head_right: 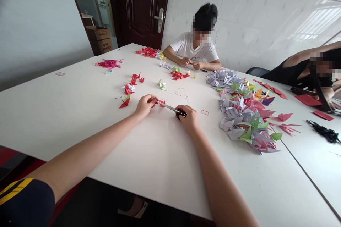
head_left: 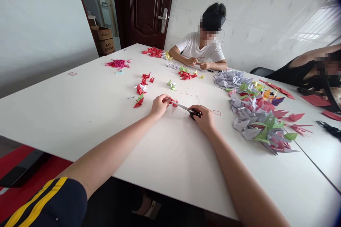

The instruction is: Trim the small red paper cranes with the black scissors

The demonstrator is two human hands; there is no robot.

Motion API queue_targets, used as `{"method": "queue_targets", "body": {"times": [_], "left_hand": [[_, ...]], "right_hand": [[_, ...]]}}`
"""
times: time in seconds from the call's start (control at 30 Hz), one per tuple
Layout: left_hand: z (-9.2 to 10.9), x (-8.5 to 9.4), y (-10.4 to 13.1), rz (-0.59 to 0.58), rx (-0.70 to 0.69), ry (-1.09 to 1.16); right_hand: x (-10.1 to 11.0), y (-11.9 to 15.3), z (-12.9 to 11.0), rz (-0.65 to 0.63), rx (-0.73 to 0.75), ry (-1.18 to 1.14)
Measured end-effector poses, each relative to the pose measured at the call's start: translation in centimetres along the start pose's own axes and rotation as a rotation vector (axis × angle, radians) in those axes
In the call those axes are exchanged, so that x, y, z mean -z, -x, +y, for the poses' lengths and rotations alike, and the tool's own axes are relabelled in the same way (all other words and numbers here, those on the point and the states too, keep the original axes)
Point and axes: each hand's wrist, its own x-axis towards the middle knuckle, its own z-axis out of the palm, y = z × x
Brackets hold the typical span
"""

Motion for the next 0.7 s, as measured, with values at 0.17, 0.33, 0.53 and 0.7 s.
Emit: {"method": "queue_targets", "body": {"times": [0.17, 0.33, 0.53, 0.7], "left_hand": [[-0.06, -0.07, -0.05, 0.000, 0.002, -0.005], [0.09, -0.03, 0.04, 0.005, 0.004, -0.013], [0.03, 0.03, -0.02, -0.005, 0.001, -0.033], [-0.10, -0.03, -0.06, -0.012, 0.002, -0.026]], "right_hand": [[0.02, -0.01, 0.04, -0.003, -0.014, 0.006], [0.04, -0.04, 0.01, -0.002, -0.018, 0.018], [0.00, -0.02, 0.13, -0.002, -0.032, 0.012], [-0.06, 0.00, 0.10, 0.001, -0.031, 0.002]]}}
